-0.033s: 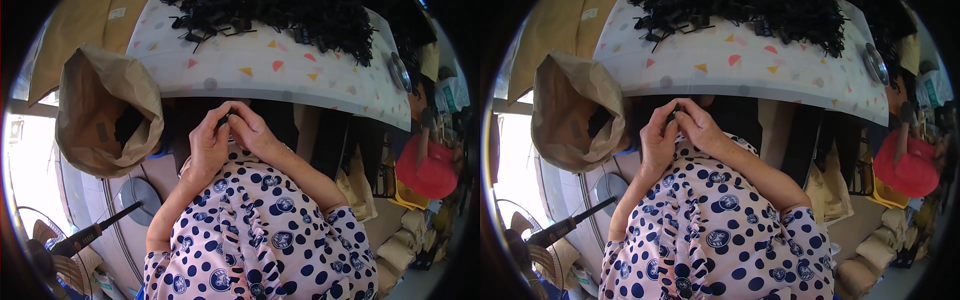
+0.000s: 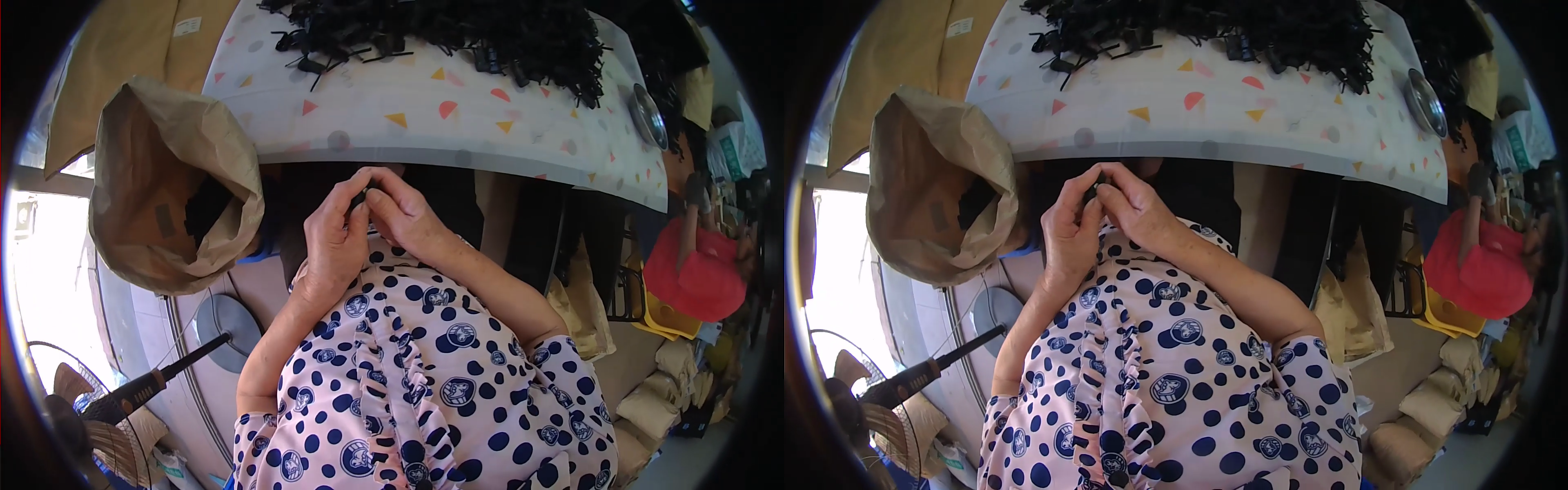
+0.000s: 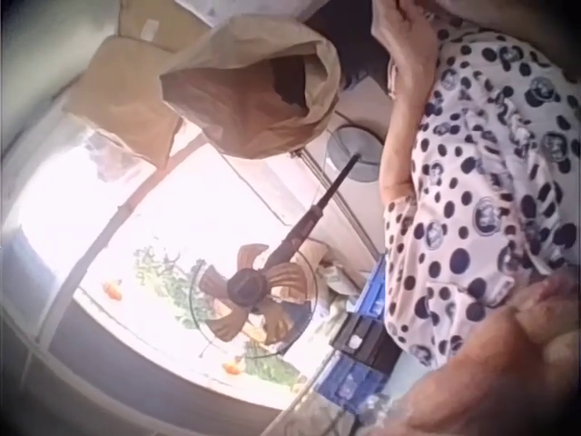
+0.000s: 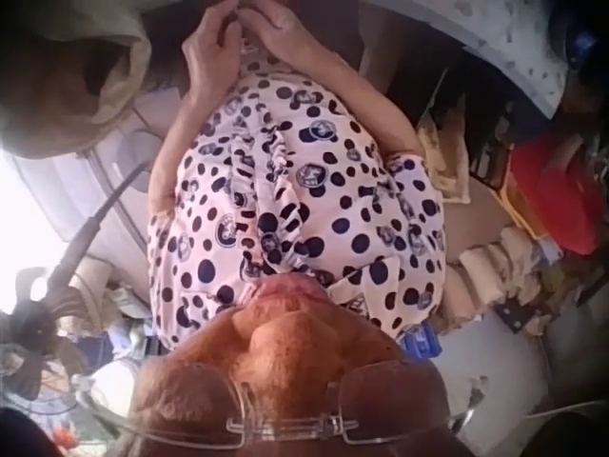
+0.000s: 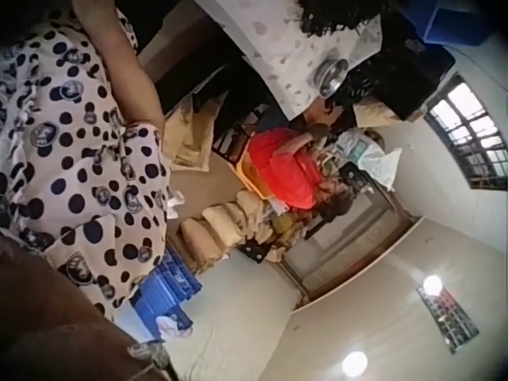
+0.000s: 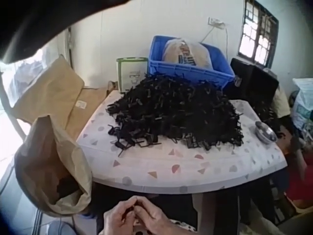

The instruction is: Sorting small black plastic components from a pile on a table and placing them into a paper bag.

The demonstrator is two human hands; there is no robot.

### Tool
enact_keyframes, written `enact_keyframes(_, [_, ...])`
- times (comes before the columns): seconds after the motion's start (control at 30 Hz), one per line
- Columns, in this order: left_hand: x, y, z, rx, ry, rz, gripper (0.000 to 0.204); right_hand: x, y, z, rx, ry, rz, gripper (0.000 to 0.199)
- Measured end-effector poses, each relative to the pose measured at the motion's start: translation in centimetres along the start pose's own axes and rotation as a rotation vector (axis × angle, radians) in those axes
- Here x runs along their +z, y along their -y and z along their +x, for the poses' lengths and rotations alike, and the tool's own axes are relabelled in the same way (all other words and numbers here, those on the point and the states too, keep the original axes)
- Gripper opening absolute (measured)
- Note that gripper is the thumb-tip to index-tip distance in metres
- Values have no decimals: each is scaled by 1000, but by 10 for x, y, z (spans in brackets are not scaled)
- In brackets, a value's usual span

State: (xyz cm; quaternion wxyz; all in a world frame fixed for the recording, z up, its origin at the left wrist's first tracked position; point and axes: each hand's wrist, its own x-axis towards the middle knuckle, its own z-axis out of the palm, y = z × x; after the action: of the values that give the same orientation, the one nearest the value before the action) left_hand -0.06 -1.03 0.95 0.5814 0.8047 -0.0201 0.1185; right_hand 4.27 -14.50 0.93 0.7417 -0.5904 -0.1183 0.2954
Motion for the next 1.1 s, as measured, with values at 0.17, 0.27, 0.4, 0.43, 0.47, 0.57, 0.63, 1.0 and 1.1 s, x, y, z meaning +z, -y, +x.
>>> enact_keyframes(0.17, [-10, 7, 7, 29, 6, 125, 35, -8, -6, 20, -219, 3, -397, 22])
enact_keyframes(0.27, [-34, 17, 12, 201, -156, 185, 33, -36, 15, 38, -243, 195, -604, 22])
enact_keyframes(0.4, [-138, 30, 21, 105, -547, 262, 33, -123, 71, 70, -249, -478, -1103, 36])
enact_keyframes(0.43, [-164, 39, 20, 69, -565, 388, 32, -150, 72, 82, -316, -676, -1253, 38])
enact_keyframes(0.47, [-182, 46, 18, 33, -582, 511, 32, -171, 75, 89, -312, -748, -1373, 36])
enact_keyframes(0.57, [-193, 53, 13, 39, -655, 887, 34, -194, 80, 102, -233, -822, -1596, 33])
enact_keyframes(0.63, [-185, 53, 14, 53, -608, 837, 34, -200, 81, 107, -154, -822, -1702, 31])
enact_keyframes(1.0, [-58, -19, 36, -306, 78, -499, 33, -123, 52, 57, -854, -332, -1417, 25])
enact_keyframes(1.1, [-30, -9, 47, -464, 225, -706, 39, -78, 60, 32, -1077, -20, -1488, 32])
